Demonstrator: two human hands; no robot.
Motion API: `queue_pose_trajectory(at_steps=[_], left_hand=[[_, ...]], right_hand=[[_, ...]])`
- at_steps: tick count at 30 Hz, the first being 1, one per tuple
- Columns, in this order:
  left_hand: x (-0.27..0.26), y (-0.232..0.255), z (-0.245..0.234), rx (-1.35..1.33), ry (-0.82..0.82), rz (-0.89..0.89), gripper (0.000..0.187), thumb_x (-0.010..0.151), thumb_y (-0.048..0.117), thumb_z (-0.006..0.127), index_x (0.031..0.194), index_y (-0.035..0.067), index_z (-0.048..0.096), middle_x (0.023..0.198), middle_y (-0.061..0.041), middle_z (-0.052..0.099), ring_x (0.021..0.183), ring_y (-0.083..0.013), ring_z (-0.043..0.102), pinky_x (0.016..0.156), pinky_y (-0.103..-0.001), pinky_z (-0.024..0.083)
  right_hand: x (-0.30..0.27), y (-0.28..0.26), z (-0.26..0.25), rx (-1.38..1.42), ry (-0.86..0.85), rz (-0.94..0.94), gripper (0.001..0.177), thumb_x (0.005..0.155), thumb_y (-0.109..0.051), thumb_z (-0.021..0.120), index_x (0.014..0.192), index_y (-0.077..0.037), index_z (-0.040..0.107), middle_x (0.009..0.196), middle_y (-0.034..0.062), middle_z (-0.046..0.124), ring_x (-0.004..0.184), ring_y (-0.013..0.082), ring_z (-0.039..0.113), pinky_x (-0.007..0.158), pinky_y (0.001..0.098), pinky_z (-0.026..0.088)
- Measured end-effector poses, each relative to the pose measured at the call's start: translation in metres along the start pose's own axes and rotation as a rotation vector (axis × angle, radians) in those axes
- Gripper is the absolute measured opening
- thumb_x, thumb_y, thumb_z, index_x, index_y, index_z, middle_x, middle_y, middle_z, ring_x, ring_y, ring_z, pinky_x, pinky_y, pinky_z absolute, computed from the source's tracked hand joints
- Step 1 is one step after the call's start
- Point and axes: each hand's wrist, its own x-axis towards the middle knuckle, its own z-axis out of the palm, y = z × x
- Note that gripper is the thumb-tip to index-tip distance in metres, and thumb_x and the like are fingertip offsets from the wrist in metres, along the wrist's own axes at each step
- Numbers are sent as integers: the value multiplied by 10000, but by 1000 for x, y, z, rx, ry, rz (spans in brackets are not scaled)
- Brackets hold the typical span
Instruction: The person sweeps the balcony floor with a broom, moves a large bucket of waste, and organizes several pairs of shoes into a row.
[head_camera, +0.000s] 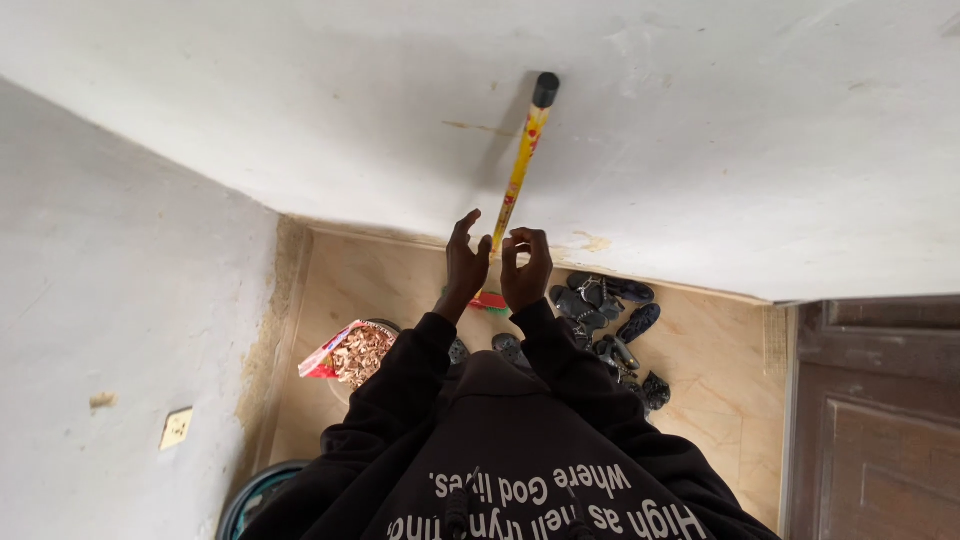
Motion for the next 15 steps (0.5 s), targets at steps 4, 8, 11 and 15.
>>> queue_pose_trajectory(at_steps=[4,8,11,15], left_hand=[[-21,23,-19,-83,183,37,380,1051,198,556,1391,32,582,1386,-180,636,1278,-321,620,1072,-462,493],[-45,51,-41,-61,290,-69,386,1041,227,528,1366,38,616,1155,-170,739,942,-280,725,847,-387,565],[-64,40,-48,-48,448,40,373,1051,194,502,1354,16,626,1234,-180,709,986,-259,722,835,-361,566],[-102,36,-62,-66,626,-51,407,1032,232,518,1352,8,633,1213,-185,725,1000,-284,722,882,-384,566]], right_hand=[[-2,-9,20,181,-204,4,155,1007,-125,612,1132,-36,639,1087,93,683,987,210,711,834,342,608],[-6,-24,36,263,-424,4,219,1025,-154,599,1208,-38,635,1187,107,714,1104,225,707,888,342,593],[-15,-16,50,298,-568,-10,242,1042,-181,596,1238,-43,627,1211,108,698,1113,220,707,914,341,602],[-34,-20,61,319,-750,-60,245,1047,-175,585,1244,-37,634,1230,108,708,1138,217,704,917,343,596]])
